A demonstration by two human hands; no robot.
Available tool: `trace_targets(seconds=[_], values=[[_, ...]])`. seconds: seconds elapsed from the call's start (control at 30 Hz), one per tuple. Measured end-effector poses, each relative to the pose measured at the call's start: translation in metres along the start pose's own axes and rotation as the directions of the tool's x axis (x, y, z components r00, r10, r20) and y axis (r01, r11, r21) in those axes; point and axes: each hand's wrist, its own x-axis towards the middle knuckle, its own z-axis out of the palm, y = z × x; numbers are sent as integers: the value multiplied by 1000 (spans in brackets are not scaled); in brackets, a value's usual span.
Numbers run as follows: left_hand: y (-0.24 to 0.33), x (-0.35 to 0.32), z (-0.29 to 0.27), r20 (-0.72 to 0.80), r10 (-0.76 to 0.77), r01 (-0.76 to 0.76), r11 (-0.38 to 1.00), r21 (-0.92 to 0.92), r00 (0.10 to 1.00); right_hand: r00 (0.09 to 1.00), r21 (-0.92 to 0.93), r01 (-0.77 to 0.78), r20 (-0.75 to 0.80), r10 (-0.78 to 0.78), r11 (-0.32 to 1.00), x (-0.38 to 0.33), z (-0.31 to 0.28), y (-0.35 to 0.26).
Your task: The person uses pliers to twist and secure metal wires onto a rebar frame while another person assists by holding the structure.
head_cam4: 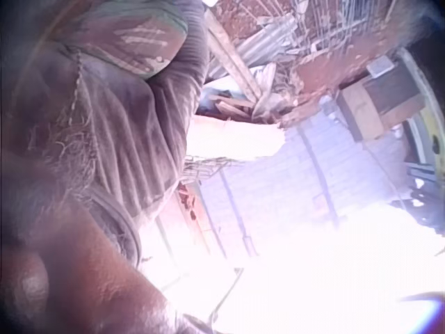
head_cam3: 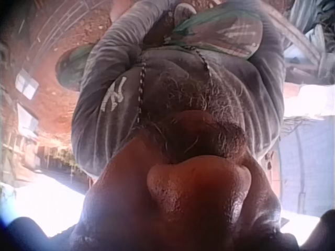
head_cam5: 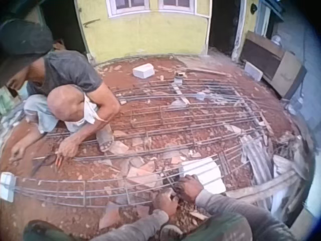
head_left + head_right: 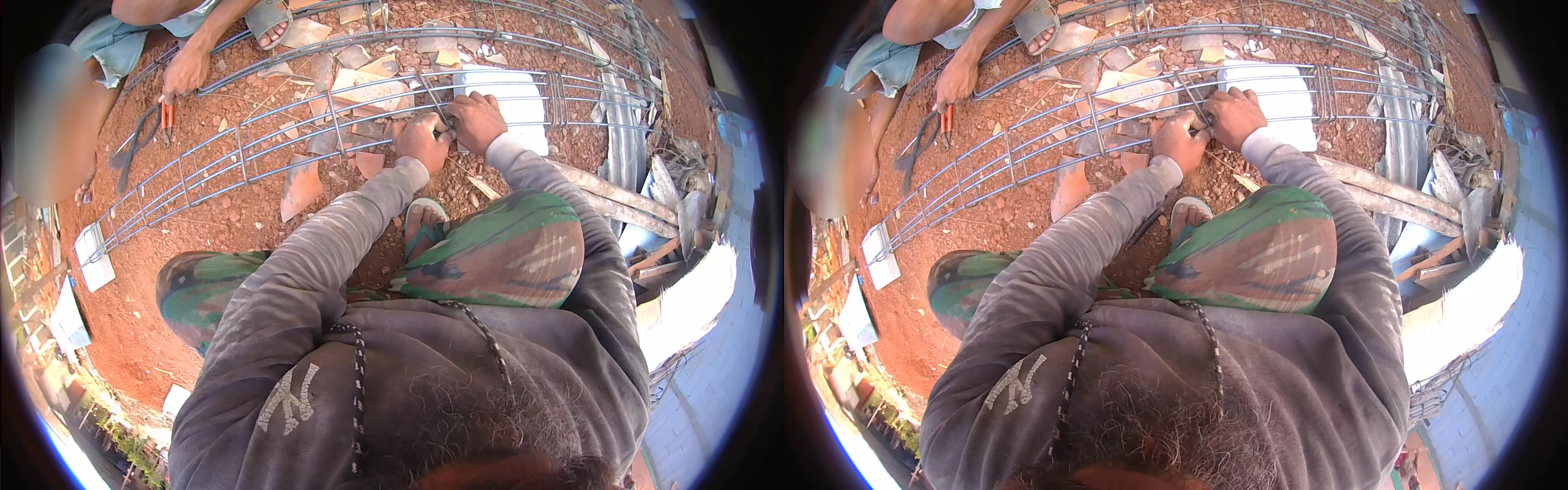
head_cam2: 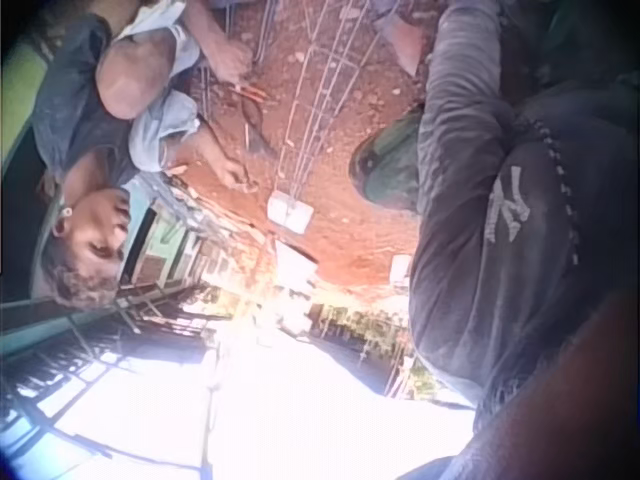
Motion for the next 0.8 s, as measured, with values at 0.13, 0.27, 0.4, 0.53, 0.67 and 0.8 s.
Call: trace_targets(seconds=[0.13,0.27,0.4,0.53,0.67,0.8], values=[[6,1,-6,63,-74,73,997,24,995,980,-70,-115,157,124,991,0,-8,-1],[0,7,-5,98,-96,102,993,-59,991,989,-135,-38,137,56,990,7,-18,-6],[3,8,-3,97,-86,86,996,5,992,955,-184,0,291,55,983,18,-28,-8],[0,8,5,77,-92,99,991,-91,993,895,-259,48,440,74,965,36,-28,-11],[-3,8,4,26,-1,2,999,-44,1000,975,-167,-56,205,90,984,13,-7,-1],[-9,7,5,13,33,-33,998,-60,999,1000,117,-25,-5,26,993,-21,11,0]])
